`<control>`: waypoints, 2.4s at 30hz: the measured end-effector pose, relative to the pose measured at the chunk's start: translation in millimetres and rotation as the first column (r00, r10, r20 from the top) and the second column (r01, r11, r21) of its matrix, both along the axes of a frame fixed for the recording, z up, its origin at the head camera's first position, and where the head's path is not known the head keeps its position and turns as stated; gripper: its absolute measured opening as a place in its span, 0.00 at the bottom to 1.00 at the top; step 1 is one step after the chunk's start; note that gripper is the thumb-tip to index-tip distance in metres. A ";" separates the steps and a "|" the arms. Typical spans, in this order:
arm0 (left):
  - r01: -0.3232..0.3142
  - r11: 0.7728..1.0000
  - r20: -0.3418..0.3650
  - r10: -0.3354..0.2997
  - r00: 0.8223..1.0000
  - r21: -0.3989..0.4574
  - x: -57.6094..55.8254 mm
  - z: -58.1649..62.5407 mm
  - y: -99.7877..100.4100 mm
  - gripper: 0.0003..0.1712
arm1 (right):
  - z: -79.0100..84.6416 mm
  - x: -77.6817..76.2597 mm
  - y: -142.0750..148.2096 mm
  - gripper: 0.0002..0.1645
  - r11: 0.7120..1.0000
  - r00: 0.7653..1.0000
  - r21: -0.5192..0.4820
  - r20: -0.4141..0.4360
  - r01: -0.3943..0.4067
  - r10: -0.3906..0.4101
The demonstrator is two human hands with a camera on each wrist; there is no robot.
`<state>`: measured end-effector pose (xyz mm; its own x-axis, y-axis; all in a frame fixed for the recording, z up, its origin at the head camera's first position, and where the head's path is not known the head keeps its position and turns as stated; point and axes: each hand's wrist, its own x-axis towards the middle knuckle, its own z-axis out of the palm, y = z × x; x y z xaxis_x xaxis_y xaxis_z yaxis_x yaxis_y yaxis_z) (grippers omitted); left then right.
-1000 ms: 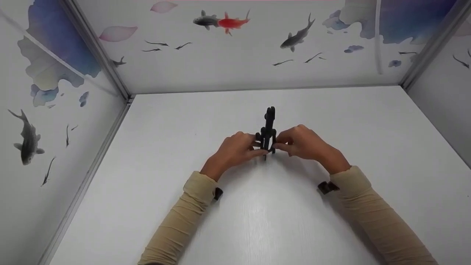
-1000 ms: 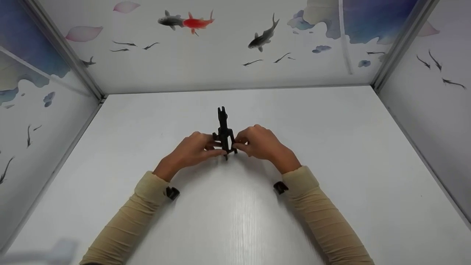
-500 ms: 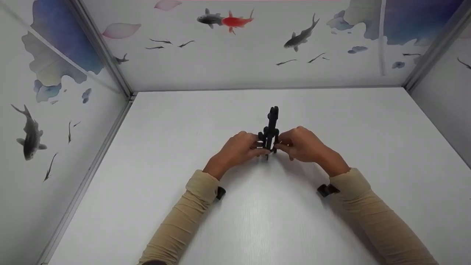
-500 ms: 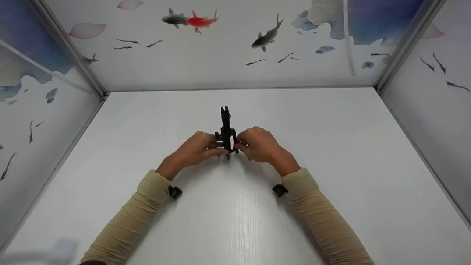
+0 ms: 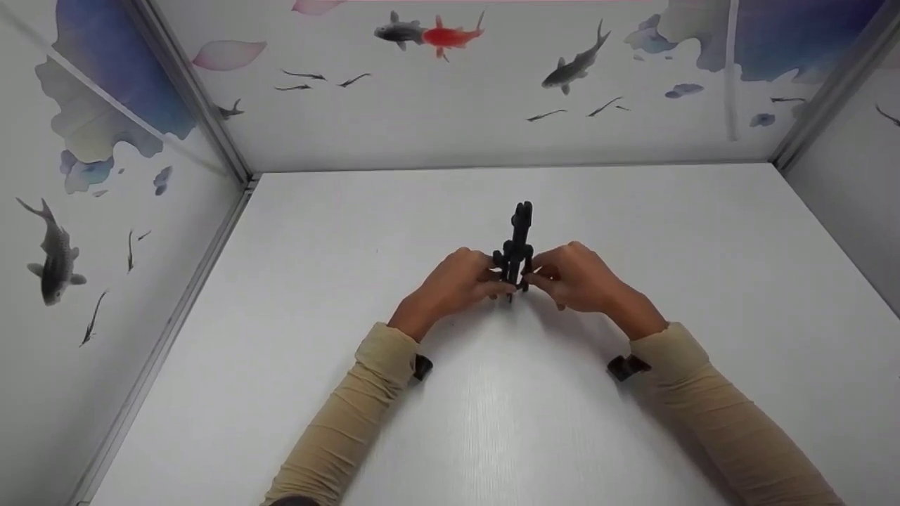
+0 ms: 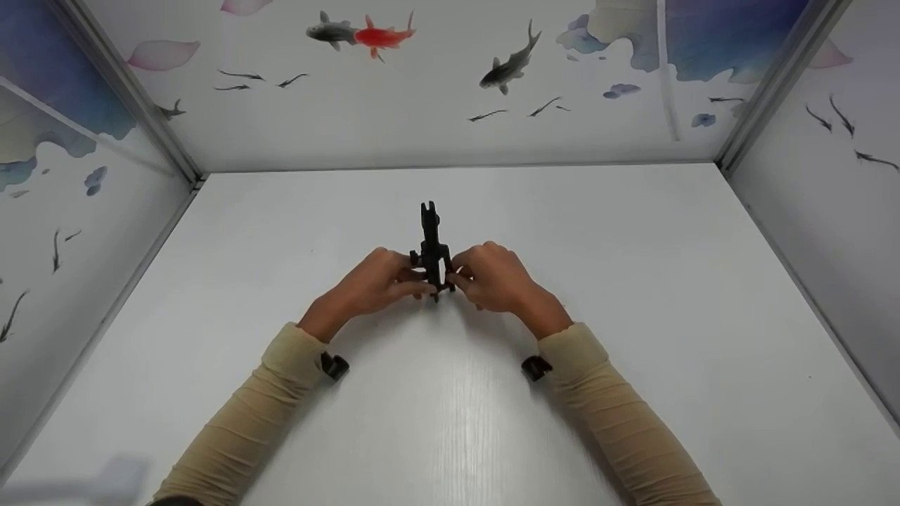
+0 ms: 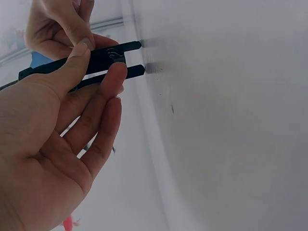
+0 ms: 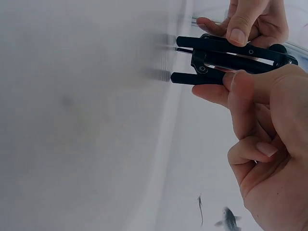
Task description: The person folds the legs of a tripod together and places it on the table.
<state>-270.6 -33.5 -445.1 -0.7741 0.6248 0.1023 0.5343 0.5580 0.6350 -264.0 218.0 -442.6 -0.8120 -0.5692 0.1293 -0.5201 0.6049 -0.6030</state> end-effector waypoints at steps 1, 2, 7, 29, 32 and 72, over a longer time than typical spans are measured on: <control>0.005 1.000 0.005 -0.005 1.000 0.007 -0.1 -0.3 0.2 0.14 | -0.1 0.5 0.1 0.10 1.000 1.000 -0.010 0.009 0.000 0.000; 0.010 1.000 0.010 -0.010 1.000 0.014 -0.3 -0.5 0.5 0.14 | -0.6 0.7 0.3 0.11 1.000 1.000 -0.018 0.017 0.002 -0.002; 0.034 0.998 0.028 -0.036 0.999 0.051 -1.7 -0.8 0.8 0.14 | -2.8 1.9 1.7 0.13 0.998 0.999 -0.060 0.040 0.002 0.001; 0.049 0.995 0.067 -0.055 0.996 0.092 -3.4 -4.5 -2.8 0.16 | -4.0 3.4 -0.8 0.15 0.995 0.992 -0.094 0.125 0.020 -0.009; 0.046 0.994 0.085 -0.054 0.995 0.095 -3.6 -3.9 -3.1 0.15 | -1.4 3.9 -1.7 0.15 0.998 0.993 -0.069 0.114 0.015 -0.007; -0.017 0.897 -0.360 0.195 0.912 0.441 22.8 45.7 11.4 0.27 | -6.1 -1.8 -2.1 0.10 0.997 0.996 0.080 0.089 -0.022 0.015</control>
